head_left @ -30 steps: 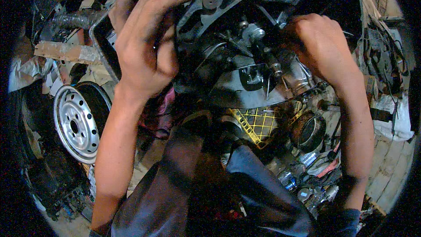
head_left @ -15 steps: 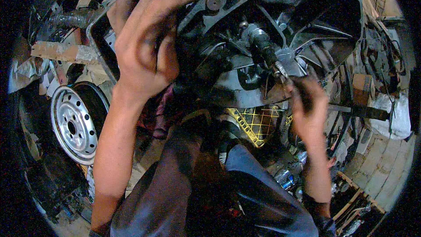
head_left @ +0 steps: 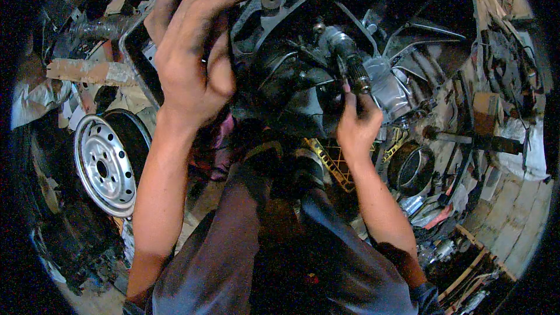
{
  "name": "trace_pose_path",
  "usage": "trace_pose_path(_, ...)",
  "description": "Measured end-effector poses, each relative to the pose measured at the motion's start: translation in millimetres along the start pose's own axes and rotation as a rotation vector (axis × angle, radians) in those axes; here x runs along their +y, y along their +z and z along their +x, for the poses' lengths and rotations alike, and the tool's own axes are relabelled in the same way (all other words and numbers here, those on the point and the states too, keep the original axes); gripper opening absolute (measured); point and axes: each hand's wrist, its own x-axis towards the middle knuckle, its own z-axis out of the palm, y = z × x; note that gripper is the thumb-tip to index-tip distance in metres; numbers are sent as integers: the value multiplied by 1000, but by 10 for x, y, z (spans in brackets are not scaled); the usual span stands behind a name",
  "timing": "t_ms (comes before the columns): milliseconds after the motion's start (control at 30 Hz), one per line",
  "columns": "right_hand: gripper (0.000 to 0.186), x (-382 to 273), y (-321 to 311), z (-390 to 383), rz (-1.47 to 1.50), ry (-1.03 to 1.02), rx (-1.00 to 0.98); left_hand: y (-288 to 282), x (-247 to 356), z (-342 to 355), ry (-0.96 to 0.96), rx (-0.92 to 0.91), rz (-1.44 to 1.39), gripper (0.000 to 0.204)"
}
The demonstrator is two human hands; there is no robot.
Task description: The person works on a transmission housing on the ground by hand and with a screwdriver. They insert metal parts, pour liquid from a plastic bottle into the assembly, and wipe the parts with a cloth.
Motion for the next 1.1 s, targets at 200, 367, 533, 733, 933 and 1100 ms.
trace_pose_path(200,18,231,-95,64,-145,-80,114,16,-12,-29,-14,-4,-20,35)
trace_pose_path(367,15,66,26,165,-171,-137,95,-7,2,-13,7,-2,11,34)
trace_pose_path(533,16,248,-18,56,-153,-151,132,-10,33,8,-30,-15,-9,35)
trace_pose_path(733,19,150,161,-6,-104,-76,129,-42,-42,-10,9,-38,-15,35)
trace_pose_path(933,21,211,248,12,-20,-19,123,-38,-32,-13,18,-52,-10,35)
trace_pose_path(1100,20,287,40,-30,-160,-62,132,-16,38,35,16,54,-79,47)
